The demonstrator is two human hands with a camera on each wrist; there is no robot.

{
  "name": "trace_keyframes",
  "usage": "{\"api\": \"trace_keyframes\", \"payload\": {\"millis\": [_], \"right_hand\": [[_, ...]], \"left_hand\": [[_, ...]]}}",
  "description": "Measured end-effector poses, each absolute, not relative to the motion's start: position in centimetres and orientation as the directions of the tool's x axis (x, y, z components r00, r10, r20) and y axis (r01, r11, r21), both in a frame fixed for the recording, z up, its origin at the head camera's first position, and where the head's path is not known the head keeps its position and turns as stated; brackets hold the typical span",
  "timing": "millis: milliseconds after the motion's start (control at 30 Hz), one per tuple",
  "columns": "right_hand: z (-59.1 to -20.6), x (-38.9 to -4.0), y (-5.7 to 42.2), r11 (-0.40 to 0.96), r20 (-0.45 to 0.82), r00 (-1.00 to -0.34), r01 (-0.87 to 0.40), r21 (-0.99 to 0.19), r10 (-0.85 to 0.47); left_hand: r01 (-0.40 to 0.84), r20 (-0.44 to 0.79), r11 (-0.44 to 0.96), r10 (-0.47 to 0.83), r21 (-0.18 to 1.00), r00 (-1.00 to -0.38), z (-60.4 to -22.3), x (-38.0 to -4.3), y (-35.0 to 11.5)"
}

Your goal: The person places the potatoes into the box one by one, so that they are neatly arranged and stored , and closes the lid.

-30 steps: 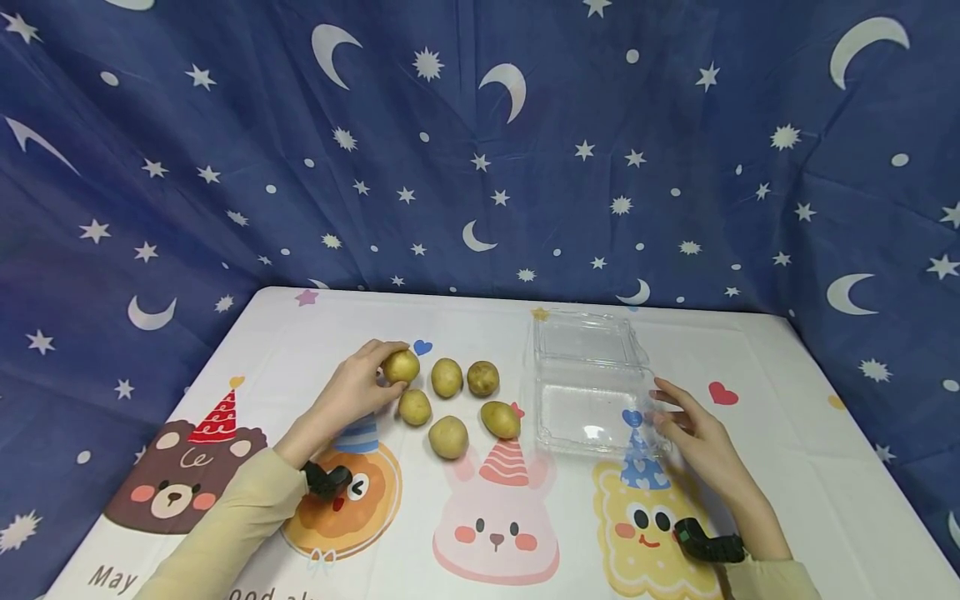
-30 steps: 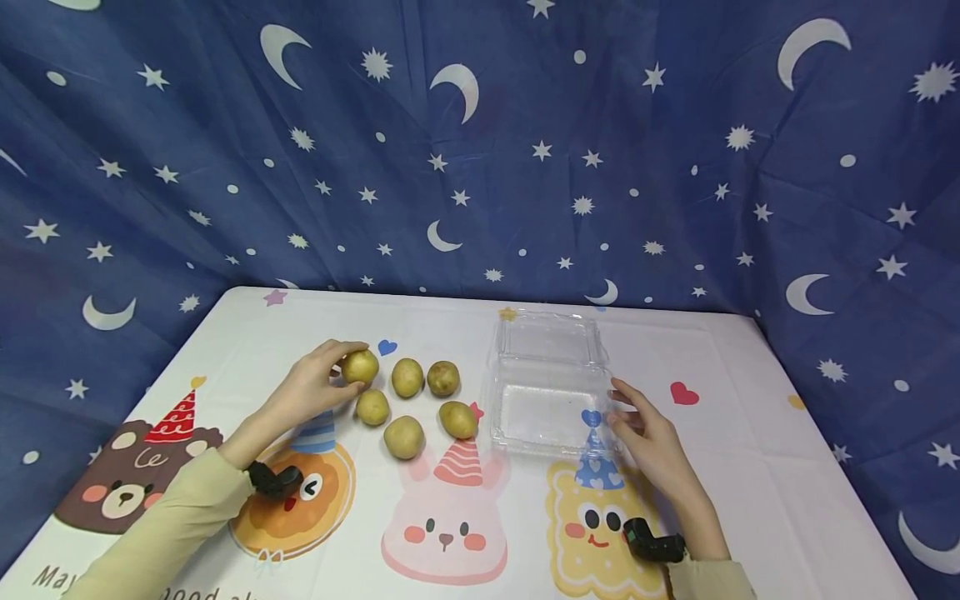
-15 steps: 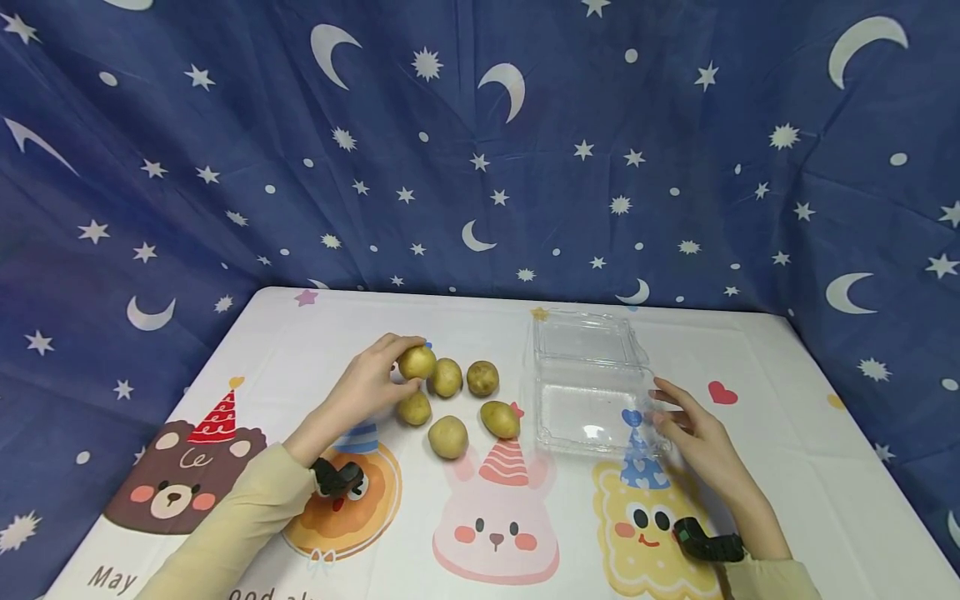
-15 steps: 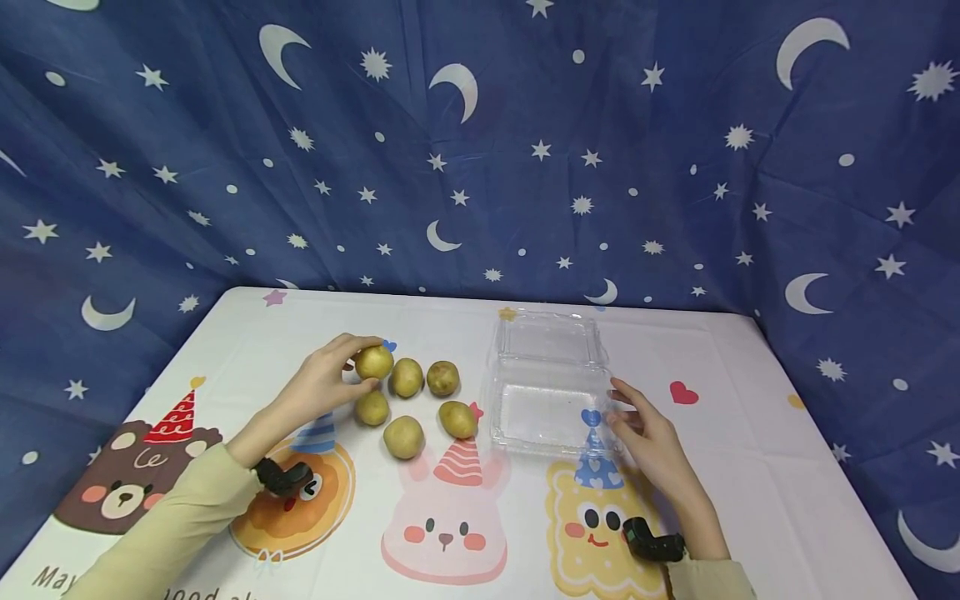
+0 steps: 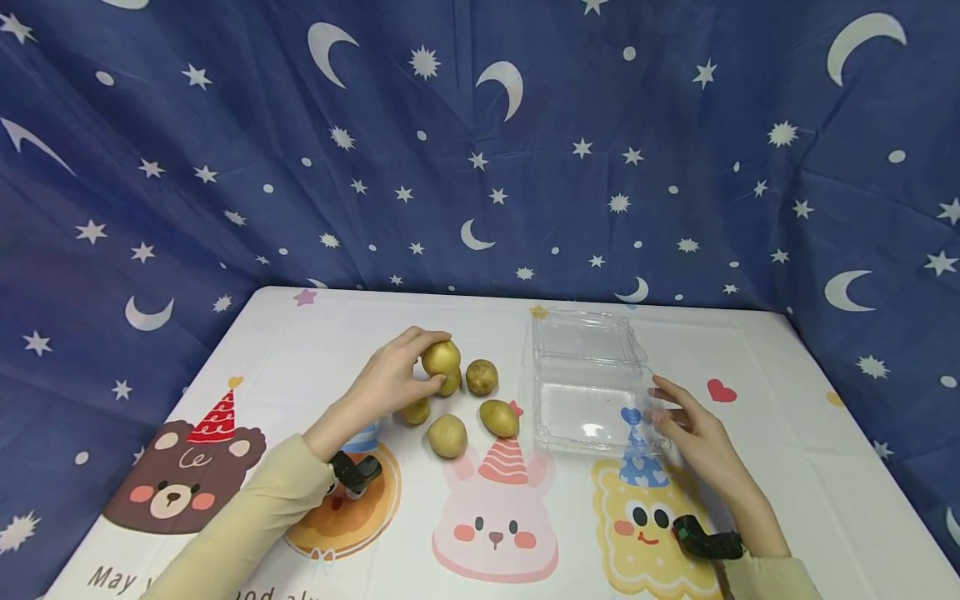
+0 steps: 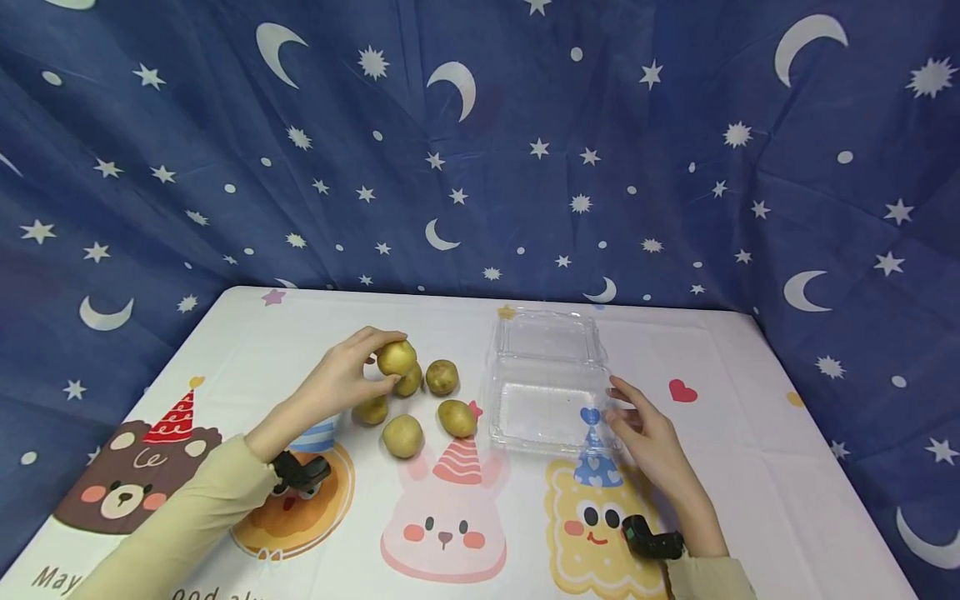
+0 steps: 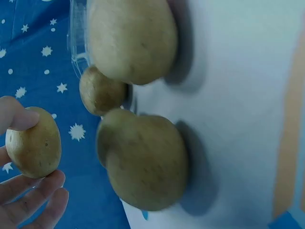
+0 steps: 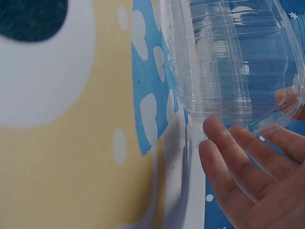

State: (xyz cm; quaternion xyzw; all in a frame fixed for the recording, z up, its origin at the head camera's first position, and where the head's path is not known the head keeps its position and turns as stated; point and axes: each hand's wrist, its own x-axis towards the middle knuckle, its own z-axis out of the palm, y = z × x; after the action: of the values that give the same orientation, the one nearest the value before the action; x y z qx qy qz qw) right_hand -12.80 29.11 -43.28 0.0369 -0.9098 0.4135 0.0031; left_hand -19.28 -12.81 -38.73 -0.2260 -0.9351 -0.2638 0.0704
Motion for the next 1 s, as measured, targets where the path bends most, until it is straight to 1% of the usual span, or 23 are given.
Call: {"api": "trace_keyframes", "payload": {"millis": [533,1000], "right_hand": [[-43.2,-12.8,29.0,0.651,0.023,-0.998,-0.060,-0.757,-0.066],[-43.2,-12.8,29.0,0.652,0.024,-0.998,-0.058,-0.756,-0.061]], "left_hand": [[0.557,0.279,0.703,0.482,0.442,-0.830,-36.8,-19.1,-9.2],[0.637,0.308,0.652,0.558,0.412,-0.770,-36.3,-19.3,-5.9]]}}
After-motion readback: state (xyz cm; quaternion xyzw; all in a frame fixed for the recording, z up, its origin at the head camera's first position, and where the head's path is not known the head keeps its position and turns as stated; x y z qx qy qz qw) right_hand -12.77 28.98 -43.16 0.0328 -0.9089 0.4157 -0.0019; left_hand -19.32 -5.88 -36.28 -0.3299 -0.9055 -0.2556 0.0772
